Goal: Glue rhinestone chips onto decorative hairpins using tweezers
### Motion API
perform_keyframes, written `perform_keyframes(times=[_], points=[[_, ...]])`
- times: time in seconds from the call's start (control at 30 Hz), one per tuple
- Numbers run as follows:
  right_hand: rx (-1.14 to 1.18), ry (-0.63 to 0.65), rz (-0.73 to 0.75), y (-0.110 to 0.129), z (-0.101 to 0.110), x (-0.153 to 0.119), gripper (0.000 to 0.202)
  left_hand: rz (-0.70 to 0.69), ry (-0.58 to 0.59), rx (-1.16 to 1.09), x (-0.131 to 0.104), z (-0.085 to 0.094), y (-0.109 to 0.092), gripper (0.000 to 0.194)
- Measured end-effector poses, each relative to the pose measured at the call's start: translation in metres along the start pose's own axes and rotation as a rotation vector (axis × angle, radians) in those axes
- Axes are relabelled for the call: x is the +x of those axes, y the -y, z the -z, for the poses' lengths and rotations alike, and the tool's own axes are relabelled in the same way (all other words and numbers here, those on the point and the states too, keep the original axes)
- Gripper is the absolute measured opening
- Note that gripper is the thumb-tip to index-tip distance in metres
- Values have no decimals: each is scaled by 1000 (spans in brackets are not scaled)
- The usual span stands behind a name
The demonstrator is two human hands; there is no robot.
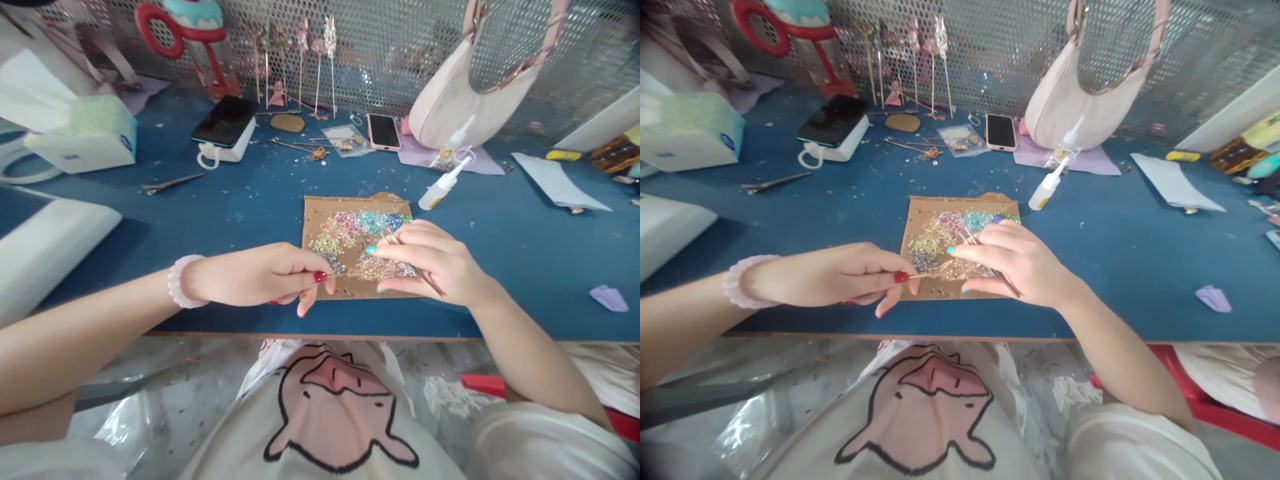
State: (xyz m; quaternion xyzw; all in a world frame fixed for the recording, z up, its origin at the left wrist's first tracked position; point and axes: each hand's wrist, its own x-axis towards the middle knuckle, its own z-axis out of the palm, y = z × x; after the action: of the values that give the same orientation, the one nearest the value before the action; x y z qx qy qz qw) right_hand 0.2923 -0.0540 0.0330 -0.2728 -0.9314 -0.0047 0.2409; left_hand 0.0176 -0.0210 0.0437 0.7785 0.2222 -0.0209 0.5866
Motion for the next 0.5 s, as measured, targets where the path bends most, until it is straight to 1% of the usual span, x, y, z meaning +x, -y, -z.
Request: perform_keyframes(times=[0.17,0.3,0.33,0.37,0.4,0.43,0.47,0.5], points=[[12,3,51,1,0,1,38,14,37,-9,1,0,-1,24],[100,3,-14,2,0,1,34,11,74,-30,3,1,-3,25],[110,4,-29,2,0,2,33,12,67,-12,2,2,-4,26],[113,3,-41,2,0,2,32,16,36,39,-1,4,-6,27],[112,-2,-53,2,0,2,32,22,-24,112,-4,6,-8,28],[110,-8,-63,2,-1,3,31,9,-119,205,-10,10,-11,28],[105,-16,-68,1,-1,3,30,-6,-259,305,-16,13,-14,30],[98,-25,-71,1,0,4,29,-23,-369,358,-23,17,-16,32]])
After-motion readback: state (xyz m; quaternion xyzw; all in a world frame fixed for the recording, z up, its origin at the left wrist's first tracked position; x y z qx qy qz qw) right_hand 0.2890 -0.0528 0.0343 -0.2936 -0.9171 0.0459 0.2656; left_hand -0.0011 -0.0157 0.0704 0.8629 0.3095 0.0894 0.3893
